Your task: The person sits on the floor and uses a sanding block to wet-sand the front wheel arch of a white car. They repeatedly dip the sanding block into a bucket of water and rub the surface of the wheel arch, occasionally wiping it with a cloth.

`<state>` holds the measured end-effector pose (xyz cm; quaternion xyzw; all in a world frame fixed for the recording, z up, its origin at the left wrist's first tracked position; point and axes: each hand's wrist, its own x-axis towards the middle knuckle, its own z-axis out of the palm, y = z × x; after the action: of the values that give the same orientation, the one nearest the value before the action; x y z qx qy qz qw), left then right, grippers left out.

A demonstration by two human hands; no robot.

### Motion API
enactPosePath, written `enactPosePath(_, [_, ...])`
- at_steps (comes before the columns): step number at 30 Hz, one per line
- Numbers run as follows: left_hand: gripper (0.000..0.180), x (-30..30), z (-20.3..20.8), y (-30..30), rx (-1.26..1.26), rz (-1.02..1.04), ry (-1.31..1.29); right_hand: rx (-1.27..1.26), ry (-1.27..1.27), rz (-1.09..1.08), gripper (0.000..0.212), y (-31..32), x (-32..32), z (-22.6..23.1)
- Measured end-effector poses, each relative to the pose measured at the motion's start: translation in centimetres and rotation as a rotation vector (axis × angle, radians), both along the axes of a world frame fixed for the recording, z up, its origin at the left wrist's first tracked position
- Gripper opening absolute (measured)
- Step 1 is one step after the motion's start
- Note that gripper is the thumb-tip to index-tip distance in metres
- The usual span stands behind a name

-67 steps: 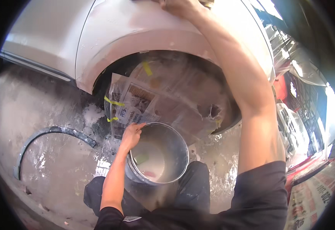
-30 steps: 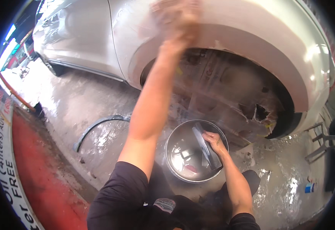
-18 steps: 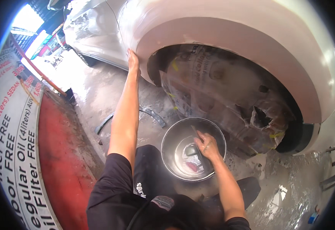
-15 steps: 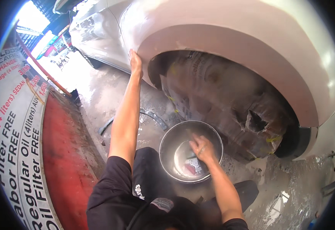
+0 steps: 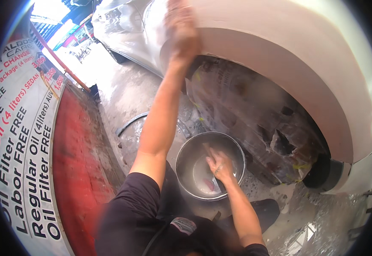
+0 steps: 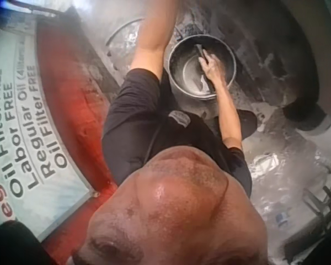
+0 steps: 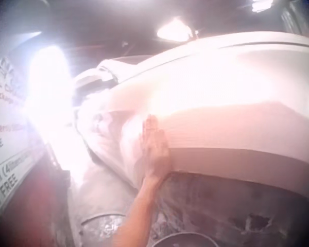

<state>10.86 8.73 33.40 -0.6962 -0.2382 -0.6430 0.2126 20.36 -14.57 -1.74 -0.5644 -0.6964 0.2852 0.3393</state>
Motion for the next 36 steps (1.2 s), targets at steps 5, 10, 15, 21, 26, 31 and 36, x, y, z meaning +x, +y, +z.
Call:
enactPosePath(5, [0.057,-9.2,-8.7,8.1,-0.375,0.022,-0.460,0.025,0.039,-0.051,0.052,0.2,-1.0,0.5])
enactPosePath(10, [0.027,-8.6,-25.3,-2.5,-0.720,0.054,-0.165,0.106,0.114,-0.254,0.049,1.2,1.0,0.3])
enactPosePath(15, [0.034,-9.7,-48.9,-16.6,-1.438,-0.082,0.562,0.131,0.177,-0.242,0.049,0.1,-0.7,2.0])
enactPosePath(21, [0.030,-6.9,-57.9,-16.7,-2.003,-0.033,1.057,0.137,0.058,-0.312,0.049,0.3,0.0,0.7])
enactPosePath(26, [0.029,-7.9,-54.8,-14.7,-2.282,-0.276,0.741,0.143,0.081,-0.335,0.051,0.2,0.3,0.3])
enactPosePath(31, [0.033,-8.8,-34.4,-8.0,-2.330,-0.416,0.055,0.117,0.154,-0.393,0.052,0.4,1.3,-0.3])
enactPosePath(36, [0.044,-9.9,-5.8,-5.9,-1.024,-0.491,-0.171,0.087,0.097,-0.296,0.052,0.3,0.0,-0.5])
